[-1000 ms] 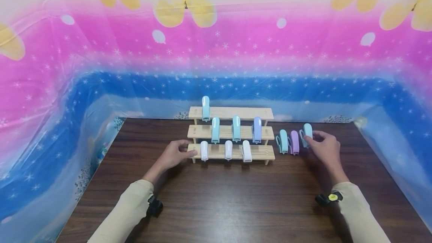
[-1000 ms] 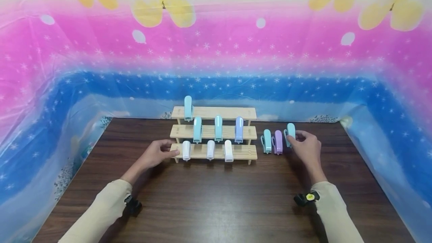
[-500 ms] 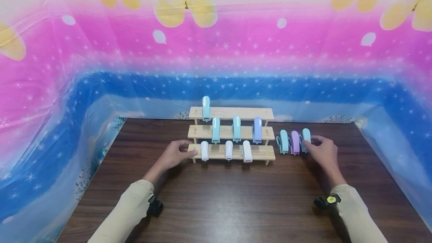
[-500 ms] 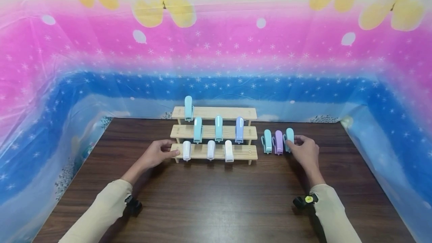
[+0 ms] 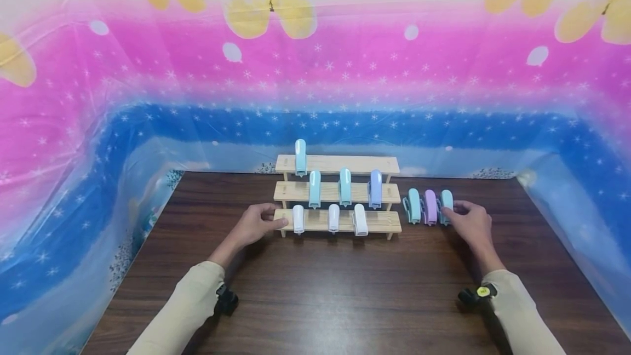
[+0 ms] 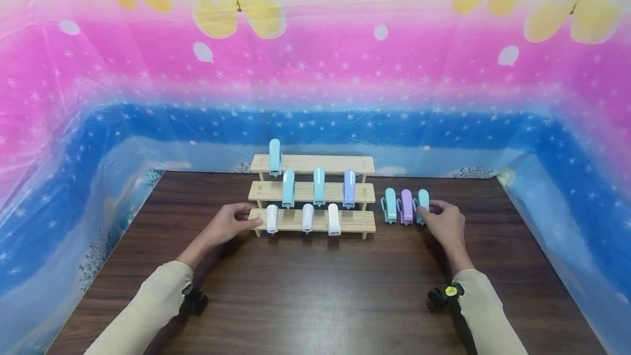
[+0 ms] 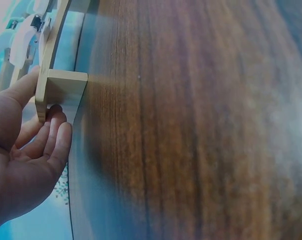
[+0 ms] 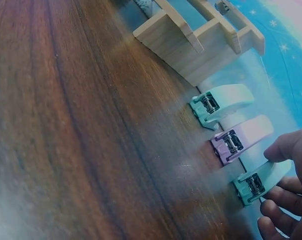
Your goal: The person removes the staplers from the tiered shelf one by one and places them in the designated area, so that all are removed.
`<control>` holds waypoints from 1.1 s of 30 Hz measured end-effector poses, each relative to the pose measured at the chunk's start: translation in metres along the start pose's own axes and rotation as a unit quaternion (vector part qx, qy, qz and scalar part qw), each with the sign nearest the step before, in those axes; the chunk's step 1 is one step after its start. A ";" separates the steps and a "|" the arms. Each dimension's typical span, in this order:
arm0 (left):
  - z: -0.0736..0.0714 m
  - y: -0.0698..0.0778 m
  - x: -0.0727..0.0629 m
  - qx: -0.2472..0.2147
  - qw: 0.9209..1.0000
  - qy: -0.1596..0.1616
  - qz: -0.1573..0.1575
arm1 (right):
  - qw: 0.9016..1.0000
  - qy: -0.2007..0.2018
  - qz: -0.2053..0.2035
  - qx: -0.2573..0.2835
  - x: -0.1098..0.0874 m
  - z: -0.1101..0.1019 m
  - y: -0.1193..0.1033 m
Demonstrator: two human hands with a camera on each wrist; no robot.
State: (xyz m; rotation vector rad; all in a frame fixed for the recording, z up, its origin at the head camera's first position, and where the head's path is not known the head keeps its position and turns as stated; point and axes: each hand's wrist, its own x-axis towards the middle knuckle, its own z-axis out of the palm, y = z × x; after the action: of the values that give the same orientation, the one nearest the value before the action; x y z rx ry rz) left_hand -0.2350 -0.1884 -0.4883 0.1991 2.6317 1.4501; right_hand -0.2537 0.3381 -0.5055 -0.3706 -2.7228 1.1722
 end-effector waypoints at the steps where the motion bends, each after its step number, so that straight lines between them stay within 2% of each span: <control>1: 0.000 0.000 0.000 0.000 1.000 0.000 0.000 | 1.000 0.000 0.001 0.001 0.000 -0.001 -0.001; 8: 0.000 0.000 0.000 0.001 1.000 0.001 0.001 | 1.000 0.020 -0.010 0.000 0.002 -0.017 -0.013; 18: 0.000 -0.001 0.000 0.008 1.000 0.001 -0.005 | 0.998 0.041 -0.050 -0.003 0.004 -0.042 -0.046; 33: 0.000 0.000 -0.001 0.006 1.000 0.002 0.002 | 0.990 0.028 -0.137 0.007 -0.003 -0.036 -0.100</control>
State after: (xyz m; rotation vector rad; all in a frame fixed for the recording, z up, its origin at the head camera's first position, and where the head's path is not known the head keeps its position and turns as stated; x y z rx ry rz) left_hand -0.2343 -0.1886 -0.4882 0.2022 2.6443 1.4379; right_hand -0.2587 0.2961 -0.4084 -0.0240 -2.6104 1.0872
